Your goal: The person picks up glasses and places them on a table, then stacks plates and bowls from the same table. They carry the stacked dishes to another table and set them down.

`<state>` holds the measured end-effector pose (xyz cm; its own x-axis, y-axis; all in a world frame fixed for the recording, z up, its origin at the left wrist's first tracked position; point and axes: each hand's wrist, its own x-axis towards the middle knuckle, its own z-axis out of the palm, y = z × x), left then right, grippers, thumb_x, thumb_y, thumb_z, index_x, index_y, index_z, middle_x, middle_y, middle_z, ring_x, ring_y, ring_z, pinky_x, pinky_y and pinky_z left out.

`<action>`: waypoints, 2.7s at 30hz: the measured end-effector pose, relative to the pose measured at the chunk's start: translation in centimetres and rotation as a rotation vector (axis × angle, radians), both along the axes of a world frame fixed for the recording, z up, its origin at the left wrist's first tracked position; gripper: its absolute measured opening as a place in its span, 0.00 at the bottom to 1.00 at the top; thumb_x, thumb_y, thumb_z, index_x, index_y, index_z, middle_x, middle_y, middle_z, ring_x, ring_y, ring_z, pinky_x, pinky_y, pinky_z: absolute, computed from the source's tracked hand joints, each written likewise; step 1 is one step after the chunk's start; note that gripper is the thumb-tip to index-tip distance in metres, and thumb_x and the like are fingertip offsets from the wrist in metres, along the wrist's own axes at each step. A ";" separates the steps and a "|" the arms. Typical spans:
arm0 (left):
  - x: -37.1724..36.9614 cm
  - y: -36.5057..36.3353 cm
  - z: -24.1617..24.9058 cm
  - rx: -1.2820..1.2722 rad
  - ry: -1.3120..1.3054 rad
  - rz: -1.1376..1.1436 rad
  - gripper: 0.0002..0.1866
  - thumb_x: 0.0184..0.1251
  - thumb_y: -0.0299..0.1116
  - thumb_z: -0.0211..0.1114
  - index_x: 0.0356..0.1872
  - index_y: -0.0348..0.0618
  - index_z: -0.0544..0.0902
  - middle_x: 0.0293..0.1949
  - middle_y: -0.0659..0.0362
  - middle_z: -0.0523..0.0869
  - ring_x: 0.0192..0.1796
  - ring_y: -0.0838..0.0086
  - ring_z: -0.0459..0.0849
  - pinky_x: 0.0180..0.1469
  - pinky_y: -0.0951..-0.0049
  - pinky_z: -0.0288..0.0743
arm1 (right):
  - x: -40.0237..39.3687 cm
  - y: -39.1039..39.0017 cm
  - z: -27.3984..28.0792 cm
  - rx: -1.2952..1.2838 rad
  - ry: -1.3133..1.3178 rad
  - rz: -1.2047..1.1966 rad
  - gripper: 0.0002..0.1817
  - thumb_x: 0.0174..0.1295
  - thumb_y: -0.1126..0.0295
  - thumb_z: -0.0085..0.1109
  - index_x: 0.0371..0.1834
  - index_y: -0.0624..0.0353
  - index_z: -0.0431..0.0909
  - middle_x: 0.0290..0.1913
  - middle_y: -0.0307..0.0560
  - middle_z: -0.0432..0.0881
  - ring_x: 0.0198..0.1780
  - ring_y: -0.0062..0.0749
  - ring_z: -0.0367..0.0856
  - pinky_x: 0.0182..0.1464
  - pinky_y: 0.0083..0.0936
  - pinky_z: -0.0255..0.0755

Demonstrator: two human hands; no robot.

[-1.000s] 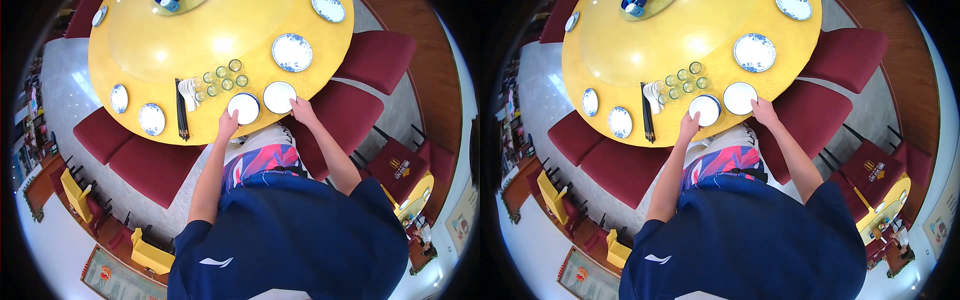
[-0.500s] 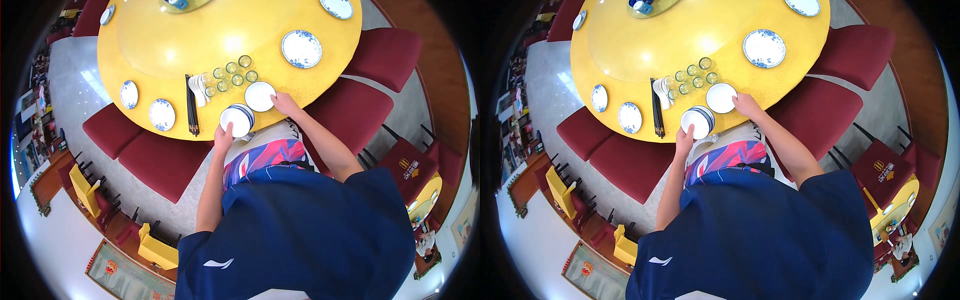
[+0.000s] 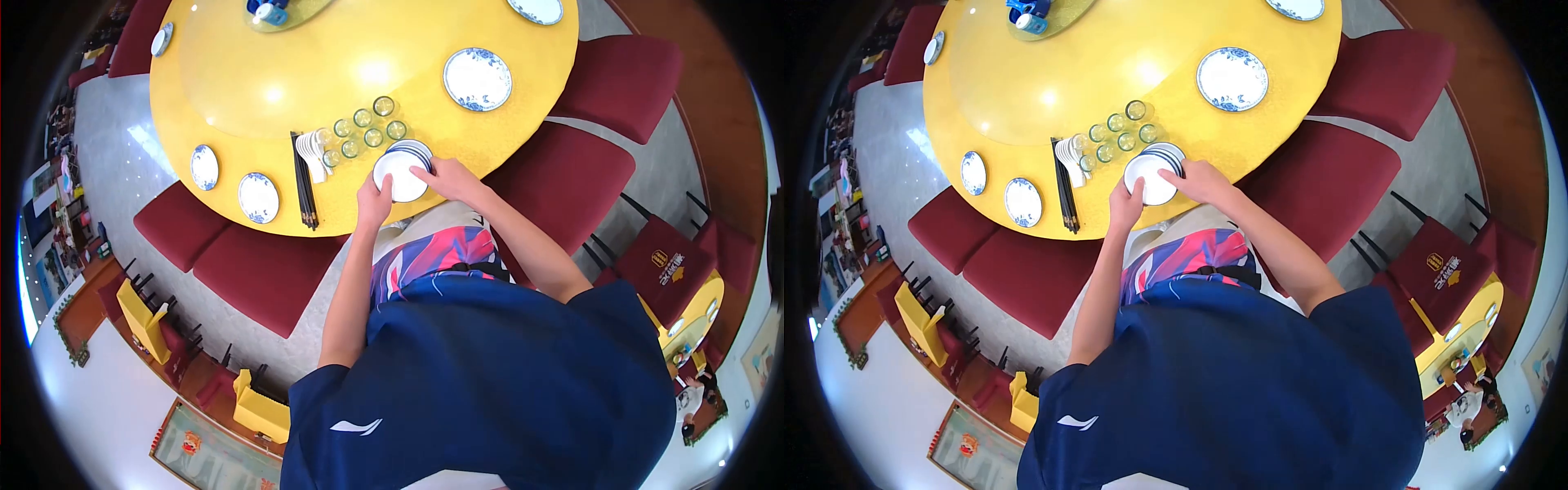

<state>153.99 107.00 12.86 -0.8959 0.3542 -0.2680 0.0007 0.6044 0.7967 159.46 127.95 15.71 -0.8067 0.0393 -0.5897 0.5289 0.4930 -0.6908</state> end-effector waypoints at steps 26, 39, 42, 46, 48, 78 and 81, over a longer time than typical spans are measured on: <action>-1.6 3.5 1.4 -0.340 -0.289 -0.018 0.32 0.68 0.40 0.57 0.67 0.32 0.59 0.25 0.39 0.84 0.26 0.47 0.85 0.34 0.52 0.79 | -0.5 -0.6 -4.4 0.205 -0.095 0.032 0.29 0.60 0.49 0.51 0.28 0.73 0.82 0.29 0.71 0.81 0.36 0.63 0.82 0.43 0.49 0.76; 9.4 -15.1 1.5 0.364 -0.371 0.180 0.13 0.74 0.37 0.55 0.39 0.37 0.80 0.20 0.59 0.83 0.17 0.80 0.76 0.22 0.78 0.69 | 8.4 -7.8 2.8 0.350 -0.074 -0.127 0.37 0.64 0.41 0.47 0.23 0.72 0.81 0.30 0.71 0.81 0.39 0.60 0.83 0.45 0.46 0.76; 16.1 -24.9 -0.3 0.385 -0.383 0.123 0.16 0.74 0.40 0.55 0.33 0.38 0.81 0.20 0.59 0.82 0.19 0.80 0.76 0.22 0.76 0.70 | 12.5 -16.3 2.0 0.415 -0.064 -0.043 0.30 0.62 0.46 0.50 0.28 0.67 0.84 0.34 0.69 0.82 0.41 0.62 0.83 0.49 0.49 0.75; 26.0 -40.9 -4.6 0.259 -0.371 0.224 0.26 0.73 0.48 0.53 0.23 0.37 0.81 0.19 0.58 0.82 0.19 0.75 0.78 0.25 0.72 0.71 | 15.3 -29.5 0.7 0.438 0.035 0.203 0.21 0.62 0.52 0.50 0.36 0.59 0.85 0.39 0.63 0.84 0.45 0.58 0.82 0.50 0.47 0.76; 31.1 -49.5 -5.9 0.188 -0.526 0.472 0.26 0.74 0.49 0.52 0.23 0.37 0.82 0.19 0.57 0.82 0.22 0.75 0.79 0.27 0.73 0.72 | 14.2 -35.5 3.8 0.401 0.052 0.267 0.20 0.63 0.54 0.49 0.37 0.57 0.84 0.40 0.61 0.84 0.45 0.57 0.82 0.50 0.47 0.76; -0.7 -59.0 41.2 1.717 -0.335 -1.231 0.35 0.81 0.51 0.29 0.57 0.25 0.73 0.55 0.49 0.80 0.58 0.66 0.75 0.63 0.65 0.65 | -8.2 -69.8 3.3 0.314 0.496 -0.205 0.18 0.72 0.61 0.44 0.45 0.68 0.72 0.45 0.61 0.77 0.49 0.53 0.75 0.54 0.39 0.66; -4.1 -64.4 42.0 1.704 -0.443 -1.384 0.35 0.81 0.50 0.28 0.57 0.24 0.73 0.55 0.49 0.80 0.58 0.66 0.75 0.64 0.65 0.65 | -10.5 -72.6 4.7 0.366 0.516 -0.238 0.17 0.72 0.61 0.44 0.45 0.67 0.72 0.46 0.61 0.76 0.50 0.53 0.74 0.55 0.40 0.66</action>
<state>149.92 42.59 54.90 0.0464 0.5626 0.8254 -0.5850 -0.6545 0.4790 149.00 55.36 20.36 -0.9260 0.3747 -0.0456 0.2989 0.6540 -0.6949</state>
